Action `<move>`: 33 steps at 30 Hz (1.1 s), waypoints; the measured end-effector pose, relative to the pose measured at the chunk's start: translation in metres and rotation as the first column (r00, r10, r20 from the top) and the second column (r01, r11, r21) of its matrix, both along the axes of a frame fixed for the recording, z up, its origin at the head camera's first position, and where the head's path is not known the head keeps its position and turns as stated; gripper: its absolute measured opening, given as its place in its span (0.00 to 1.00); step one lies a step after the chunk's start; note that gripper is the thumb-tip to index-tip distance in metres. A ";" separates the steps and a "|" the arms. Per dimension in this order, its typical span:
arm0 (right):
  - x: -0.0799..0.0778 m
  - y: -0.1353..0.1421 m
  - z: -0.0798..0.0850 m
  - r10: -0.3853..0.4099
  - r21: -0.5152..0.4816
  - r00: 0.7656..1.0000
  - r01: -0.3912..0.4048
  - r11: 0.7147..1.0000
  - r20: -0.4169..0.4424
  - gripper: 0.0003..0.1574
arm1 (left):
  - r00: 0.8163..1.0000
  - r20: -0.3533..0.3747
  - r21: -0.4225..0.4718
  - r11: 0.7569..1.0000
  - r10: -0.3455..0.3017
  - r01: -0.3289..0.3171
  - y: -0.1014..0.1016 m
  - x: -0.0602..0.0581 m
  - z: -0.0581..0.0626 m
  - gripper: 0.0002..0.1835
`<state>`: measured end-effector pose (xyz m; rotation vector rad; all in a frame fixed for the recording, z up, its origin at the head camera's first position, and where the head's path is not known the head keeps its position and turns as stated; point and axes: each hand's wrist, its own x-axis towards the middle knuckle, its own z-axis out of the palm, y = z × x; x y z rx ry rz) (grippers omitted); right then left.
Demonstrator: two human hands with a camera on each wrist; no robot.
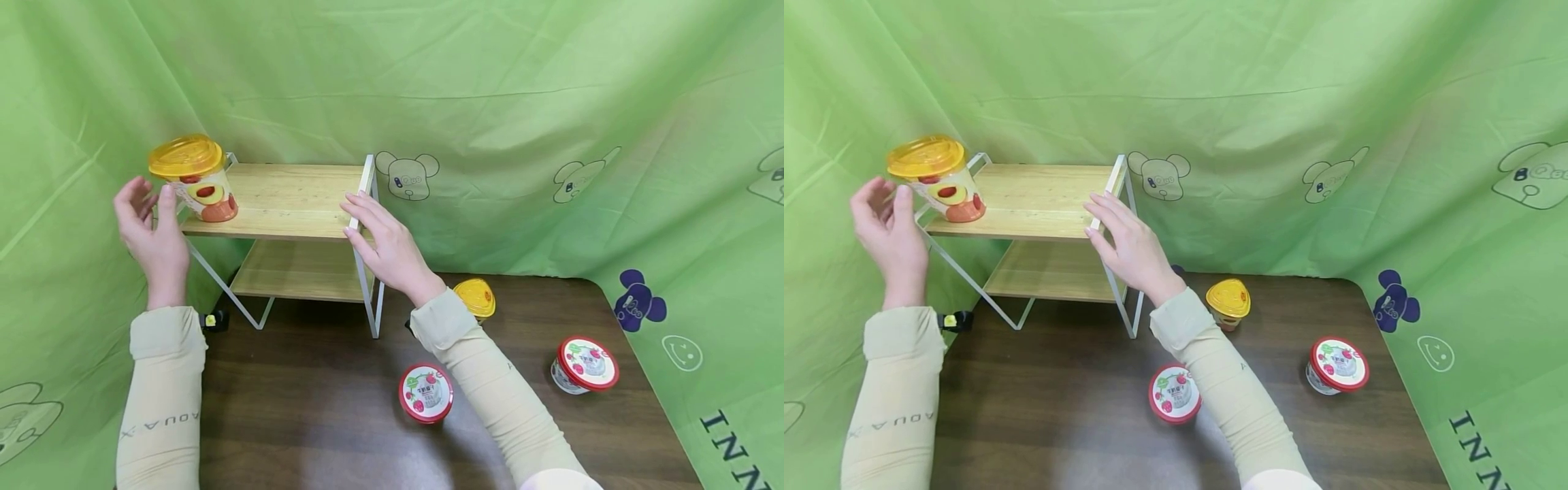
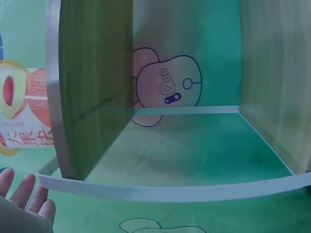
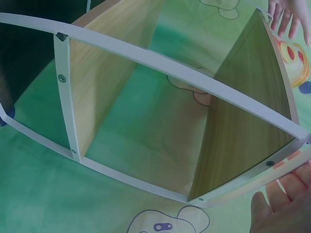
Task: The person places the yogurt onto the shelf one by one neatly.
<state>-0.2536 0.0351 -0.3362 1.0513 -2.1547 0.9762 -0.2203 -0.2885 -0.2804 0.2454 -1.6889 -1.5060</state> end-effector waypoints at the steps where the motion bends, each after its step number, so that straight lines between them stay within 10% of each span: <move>1: 0.000 0.000 0.000 0.000 0.000 1.000 0.000 1.000 -0.001 0.26 | 1.000 0.006 0.005 1.000 -0.001 0.001 0.000 0.000 -0.001 0.22; 19: -0.001 0.001 -0.001 0.005 -0.009 1.000 -0.005 1.000 -0.005 0.26 | 0.999 0.033 -0.043 0.999 0.032 -0.030 -0.018 -0.014 -0.053 0.23; 33: -0.001 0.003 -0.003 0.000 -0.005 1.000 0.000 1.000 0.007 0.26 | 0.994 0.065 -0.068 0.994 0.085 -0.081 -0.016 -0.022 -0.069 0.18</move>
